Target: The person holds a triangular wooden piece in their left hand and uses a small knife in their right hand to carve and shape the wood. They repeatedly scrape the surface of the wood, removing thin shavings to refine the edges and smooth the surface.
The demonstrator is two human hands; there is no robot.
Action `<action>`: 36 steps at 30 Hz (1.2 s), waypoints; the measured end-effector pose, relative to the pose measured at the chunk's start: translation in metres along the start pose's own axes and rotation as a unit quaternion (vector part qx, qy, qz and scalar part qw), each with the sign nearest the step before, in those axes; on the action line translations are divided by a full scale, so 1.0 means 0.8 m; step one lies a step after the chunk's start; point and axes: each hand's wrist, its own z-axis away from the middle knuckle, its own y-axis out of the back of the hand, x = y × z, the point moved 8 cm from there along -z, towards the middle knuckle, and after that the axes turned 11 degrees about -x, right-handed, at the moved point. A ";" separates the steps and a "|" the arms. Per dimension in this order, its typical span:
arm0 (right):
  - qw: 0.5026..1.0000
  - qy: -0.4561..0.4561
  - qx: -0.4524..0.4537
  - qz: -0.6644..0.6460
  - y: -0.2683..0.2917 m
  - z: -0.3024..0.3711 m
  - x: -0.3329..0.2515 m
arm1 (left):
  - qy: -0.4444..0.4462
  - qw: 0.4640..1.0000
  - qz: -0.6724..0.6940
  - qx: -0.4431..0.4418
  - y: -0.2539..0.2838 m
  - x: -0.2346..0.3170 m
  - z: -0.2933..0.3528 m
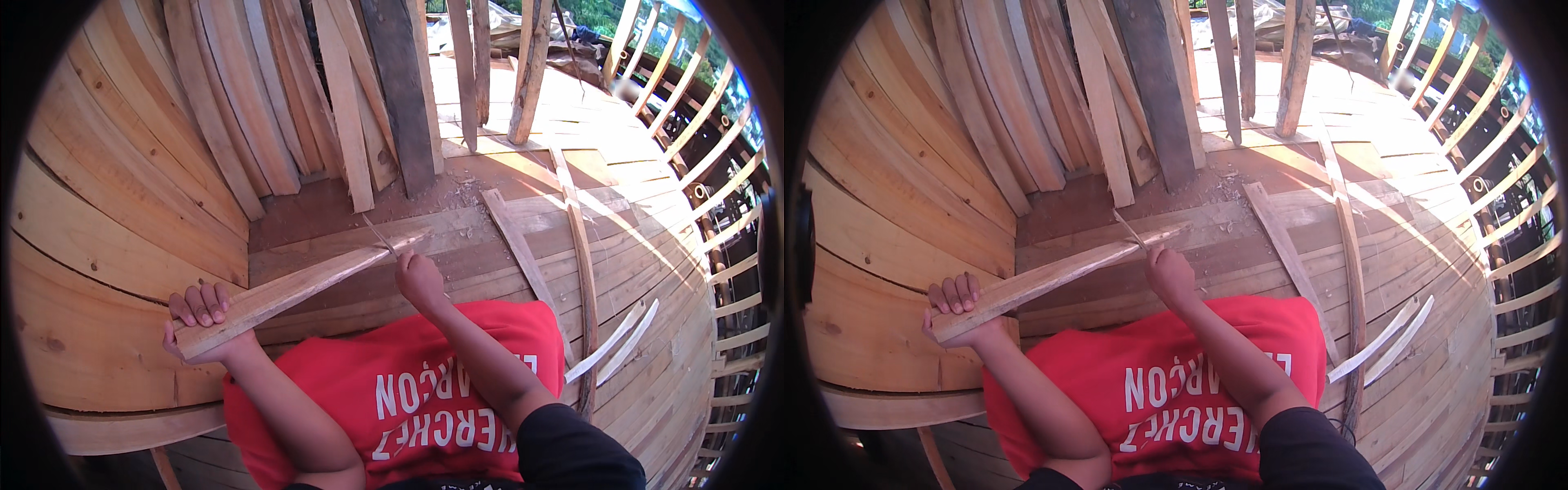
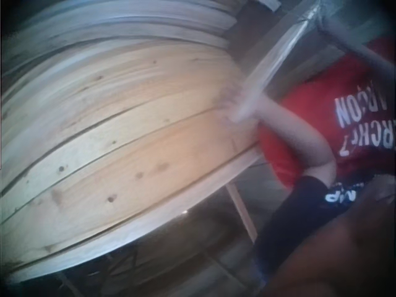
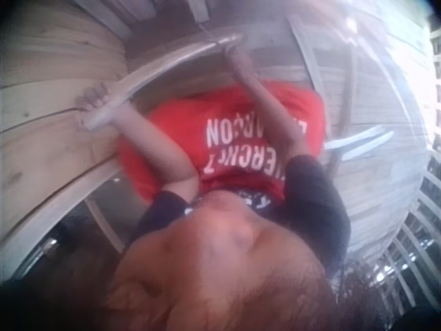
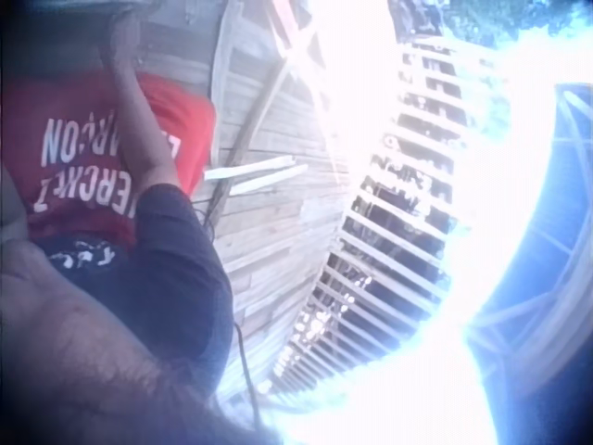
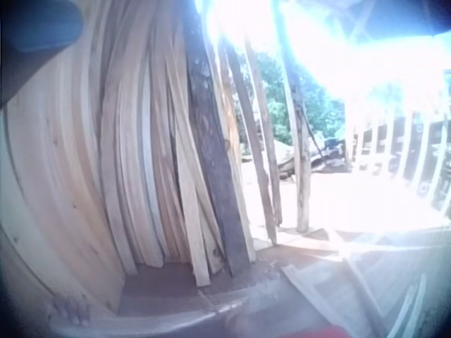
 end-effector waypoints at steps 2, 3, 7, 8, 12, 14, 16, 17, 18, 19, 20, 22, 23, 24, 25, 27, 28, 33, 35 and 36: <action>0.999 0.003 -0.001 0.040 -0.003 -0.008 0.006 | -0.004 1.000 -0.003 0.023 0.007 0.001 0.003; 1.000 -0.017 0.014 0.020 -0.002 -0.014 0.022 | -0.002 1.000 0.004 0.018 0.003 -0.003 0.005; 0.999 -0.029 0.025 -0.033 -0.003 -0.013 0.019 | 0.005 1.000 -0.001 -0.011 -0.014 -0.008 0.002; 0.999 -0.023 0.015 -0.032 -0.004 -0.005 0.015 | 0.012 1.000 -0.006 -0.013 -0.015 -0.010 0.004; 0.998 -0.054 -0.008 -0.026 0.016 -0.032 0.045 | 0.017 1.000 0.001 0.017 -0.009 -0.022 0.006; 0.993 -0.089 0.021 -0.073 0.023 -0.045 0.063 | 0.040 0.999 0.022 -0.007 -0.012 -0.054 0.008; 0.998 -0.043 -0.016 -0.048 0.012 -0.023 0.026 | 0.041 0.999 0.020 -0.002 0.001 -0.045 0.011; 0.999 -0.026 -0.033 -0.033 0.008 -0.013 0.017 | 0.045 0.999 0.023 0.002 0.005 -0.043 0.013; 0.998 -0.039 -0.022 -0.035 0.015 -0.022 0.030 | 0.041 0.999 0.013 0.010 0.012 -0.042 0.010; 0.998 -0.052 -0.012 -0.037 0.024 -0.040 0.050 | 0.036 0.999 0.002 0.018 0.019 -0.040 0.007; 0.997 -0.067 -0.003 -0.037 0.027 -0.048 0.070 | 0.034 0.999 -0.008 0.028 0.023 -0.040 0.010; 0.997 -0.063 0.010 -0.041 0.018 -0.057 0.079 | 0.037 0.998 -0.017 0.039 0.010 -0.049 0.011; 0.997 -0.059 0.015 -0.044 0.011 -0.059 0.076 | 0.036 0.998 -0.024 0.044 0.007 -0.049 0.010; 0.997 -0.058 -0.005 -0.041 0.005 -0.051 0.063 | 0.035 0.998 -0.021 0.041 0.011 -0.044 0.010; 0.997 -0.058 -0.025 -0.038 -0.002 -0.041 0.050 | 0.033 0.999 -0.018 0.039 0.017 -0.037 0.011; 0.997 -0.058 -0.040 -0.028 -0.004 -0.037 0.041 | 0.030 0.999 -0.017 0.041 0.023 -0.031 0.009; 0.997 -0.057 -0.039 -0.020 -0.002 -0.040 0.041 | 0.027 0.998 -0.022 0.049 0.027 -0.029 0.008; 0.999 -0.028 -0.033 -0.025 -0.010 -0.054 0.050 | 0.027 0.998 -0.018 0.061 0.023 -0.032 0.009; 0.996 -0.063 -0.035 -0.046 -0.004 -0.047 0.049 | 0.027 0.998 -0.018 0.056 0.021 -0.031 0.009; 0.996 -0.062 -0.040 -0.048 -0.004 -0.047 0.048 | 0.025 0.998 -0.018 0.055 0.019 -0.032 0.008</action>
